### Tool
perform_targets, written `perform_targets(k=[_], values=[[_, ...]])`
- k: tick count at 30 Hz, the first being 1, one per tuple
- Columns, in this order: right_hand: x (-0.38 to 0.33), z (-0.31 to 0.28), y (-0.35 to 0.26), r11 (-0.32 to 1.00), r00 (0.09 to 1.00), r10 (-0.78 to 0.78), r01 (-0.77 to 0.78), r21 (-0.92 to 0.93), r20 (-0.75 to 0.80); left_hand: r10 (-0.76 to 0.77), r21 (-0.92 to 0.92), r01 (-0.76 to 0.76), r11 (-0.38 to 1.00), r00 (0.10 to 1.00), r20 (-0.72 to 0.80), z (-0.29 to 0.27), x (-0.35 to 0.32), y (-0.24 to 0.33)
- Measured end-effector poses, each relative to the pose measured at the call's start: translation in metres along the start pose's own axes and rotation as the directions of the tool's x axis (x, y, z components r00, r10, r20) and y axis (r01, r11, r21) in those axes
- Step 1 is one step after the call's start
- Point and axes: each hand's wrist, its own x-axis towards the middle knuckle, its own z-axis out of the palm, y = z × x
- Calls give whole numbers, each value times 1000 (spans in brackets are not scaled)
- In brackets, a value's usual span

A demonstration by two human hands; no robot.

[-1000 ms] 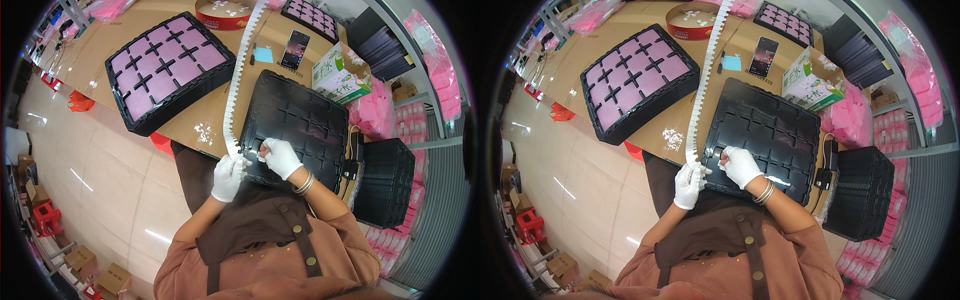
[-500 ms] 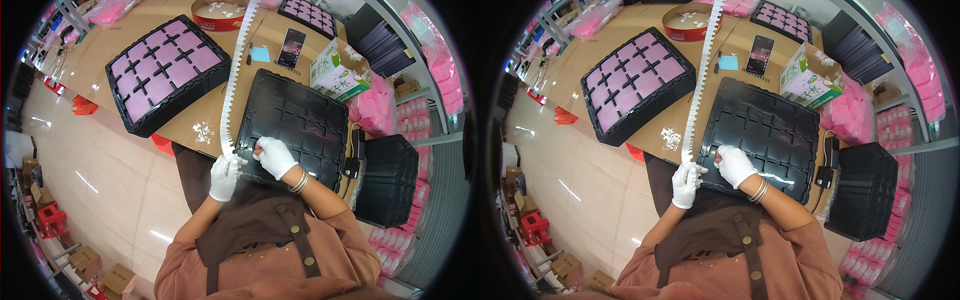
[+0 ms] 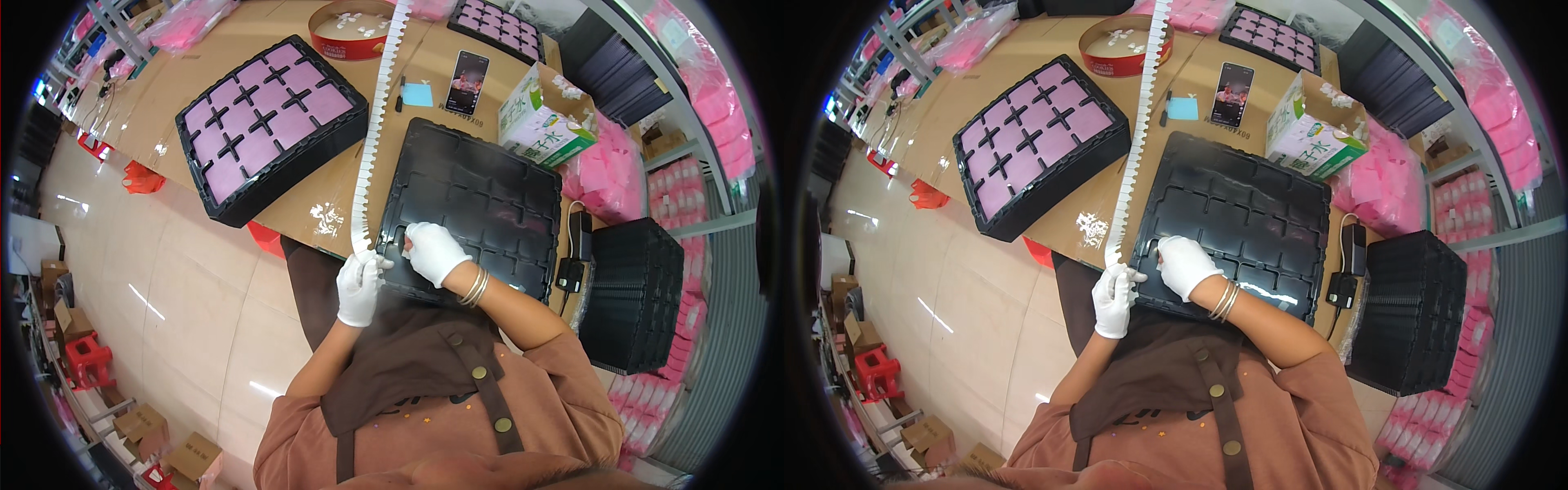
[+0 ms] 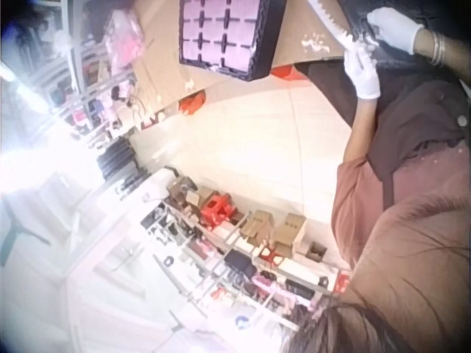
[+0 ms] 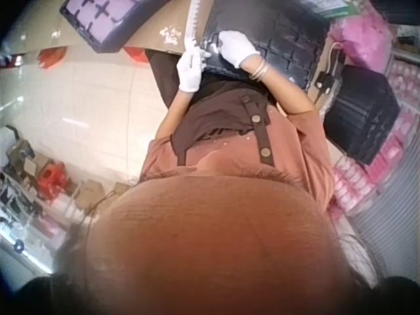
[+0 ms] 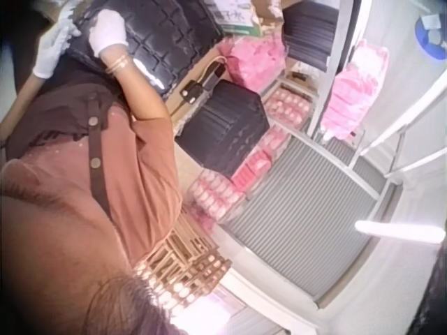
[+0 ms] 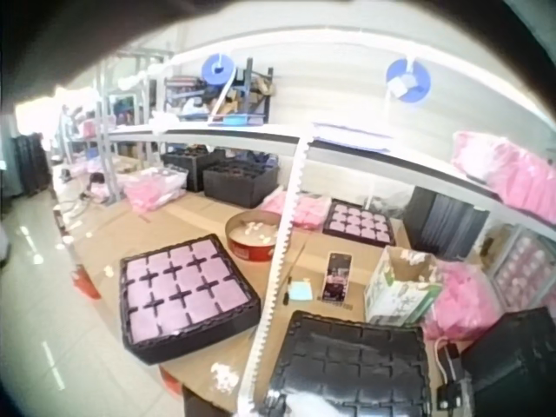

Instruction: The person assembles black trays by placing pink foam inserts into them and securing the inserts with adhesive strips.

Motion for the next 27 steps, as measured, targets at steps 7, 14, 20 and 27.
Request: perform_targets(k=[7,14,20,27], values=[[-29,-3,1,991,993,-79,88,104,-86,27,-6,-27,1000,999,18,-1,-1,-1],[9,-174,137,998,269,-56,-25,-65,-961,-174,-68,171,983,984,-32,-30,-3,25],[45,-270,291,962,740,37,-207,-176,-672,-212,-33,210,977,975,-64,-43,20,1],[-48,-257,337,932,542,202,-362,-10,-816,-43,652,-19,758,996,79,-58,8,-20]])
